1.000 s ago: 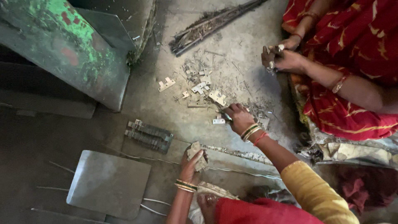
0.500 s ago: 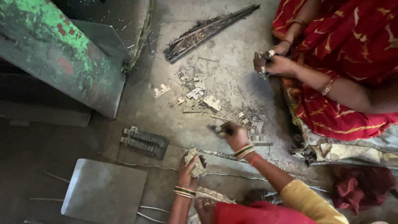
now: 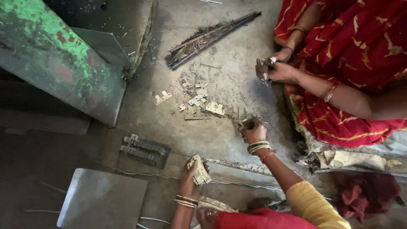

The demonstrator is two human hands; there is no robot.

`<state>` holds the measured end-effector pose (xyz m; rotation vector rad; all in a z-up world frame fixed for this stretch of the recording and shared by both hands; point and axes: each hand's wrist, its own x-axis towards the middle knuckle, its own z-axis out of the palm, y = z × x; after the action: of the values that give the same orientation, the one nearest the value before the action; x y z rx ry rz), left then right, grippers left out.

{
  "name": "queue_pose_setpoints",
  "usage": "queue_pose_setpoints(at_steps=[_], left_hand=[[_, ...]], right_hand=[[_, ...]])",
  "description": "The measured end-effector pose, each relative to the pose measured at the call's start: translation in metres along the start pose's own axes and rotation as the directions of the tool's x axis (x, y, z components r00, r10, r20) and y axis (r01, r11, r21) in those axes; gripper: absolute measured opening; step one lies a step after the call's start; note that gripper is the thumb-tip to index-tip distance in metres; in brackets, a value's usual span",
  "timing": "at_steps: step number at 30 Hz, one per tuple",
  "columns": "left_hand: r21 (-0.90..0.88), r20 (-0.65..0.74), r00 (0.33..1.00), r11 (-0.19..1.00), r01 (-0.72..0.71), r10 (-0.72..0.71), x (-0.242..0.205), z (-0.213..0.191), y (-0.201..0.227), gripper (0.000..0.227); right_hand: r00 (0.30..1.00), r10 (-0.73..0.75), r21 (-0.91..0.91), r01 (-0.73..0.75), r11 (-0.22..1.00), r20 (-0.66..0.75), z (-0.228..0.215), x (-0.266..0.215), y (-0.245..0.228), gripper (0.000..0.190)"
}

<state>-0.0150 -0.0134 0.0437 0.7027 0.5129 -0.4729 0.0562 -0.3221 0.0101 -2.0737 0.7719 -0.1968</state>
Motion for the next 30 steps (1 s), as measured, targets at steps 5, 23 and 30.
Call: queue_pose_setpoints(at_steps=[5, 23, 30], left_hand=[[-0.027, 0.042, 0.999, 0.999, 0.020, -0.018, 0.005, 0.004, 0.000, 0.038], [-0.088, -0.082, 0.992, 0.993, 0.083, -0.091, 0.007, 0.004, 0.014, 0.085], [-0.119, -0.099, 0.983, 0.983, 0.140, -0.152, 0.013, -0.020, 0.001, 0.078]], right_hand=[[0.992, -0.067, 0.065, 0.060, 0.996, 0.105, -0.022, -0.016, -0.024, 0.024], [0.637, -0.629, 0.125, 0.652, 0.748, 0.445, 0.000, -0.101, -0.135, 0.041], [0.766, -0.506, -0.424, 0.642, 0.639, 0.397, 0.016, 0.035, -0.096, 0.031]])
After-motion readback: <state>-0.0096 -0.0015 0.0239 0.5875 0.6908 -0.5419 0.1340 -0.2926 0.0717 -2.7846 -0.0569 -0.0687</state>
